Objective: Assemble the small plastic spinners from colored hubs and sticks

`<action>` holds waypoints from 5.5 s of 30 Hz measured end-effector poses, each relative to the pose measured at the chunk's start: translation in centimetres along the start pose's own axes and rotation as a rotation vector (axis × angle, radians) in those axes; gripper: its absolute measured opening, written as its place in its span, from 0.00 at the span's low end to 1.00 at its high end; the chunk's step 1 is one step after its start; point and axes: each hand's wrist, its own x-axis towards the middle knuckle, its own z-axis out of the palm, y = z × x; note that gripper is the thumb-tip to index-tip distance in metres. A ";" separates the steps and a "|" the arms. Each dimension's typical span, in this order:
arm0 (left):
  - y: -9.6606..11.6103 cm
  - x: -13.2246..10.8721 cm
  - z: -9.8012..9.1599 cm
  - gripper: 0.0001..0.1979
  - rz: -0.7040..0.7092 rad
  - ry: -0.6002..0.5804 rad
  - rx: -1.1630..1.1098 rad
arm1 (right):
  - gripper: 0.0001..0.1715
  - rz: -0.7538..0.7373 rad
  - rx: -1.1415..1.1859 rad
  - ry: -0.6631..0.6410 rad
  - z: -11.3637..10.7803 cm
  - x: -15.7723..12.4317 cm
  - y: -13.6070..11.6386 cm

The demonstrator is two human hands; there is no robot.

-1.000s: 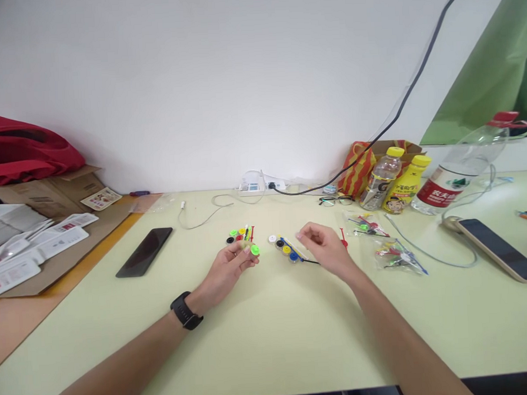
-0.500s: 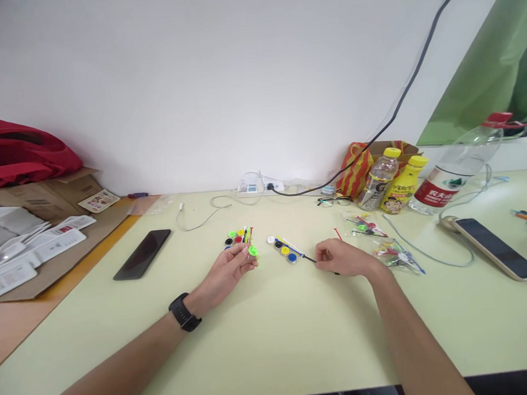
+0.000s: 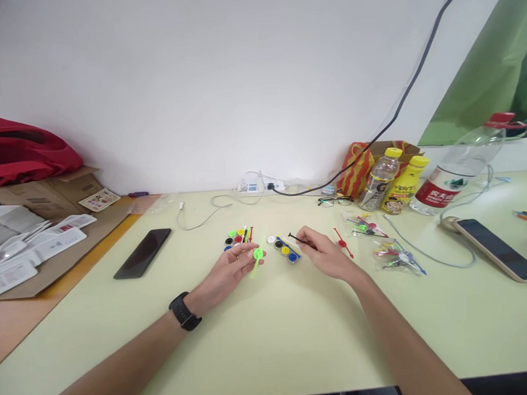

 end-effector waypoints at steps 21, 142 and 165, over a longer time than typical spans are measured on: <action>0.2 -0.4 0.5 0.15 -0.053 -0.089 0.205 | 0.13 -0.113 0.190 0.099 4.6 -0.5 -2.1; -0.3 -1.7 1.2 0.04 0.520 0.047 0.900 | 0.07 -0.239 -0.007 0.031 6.0 -0.8 -2.3; 0.0 -0.5 0.2 0.13 0.204 -0.074 0.380 | 0.20 -0.213 0.109 0.158 5.0 -0.8 -2.3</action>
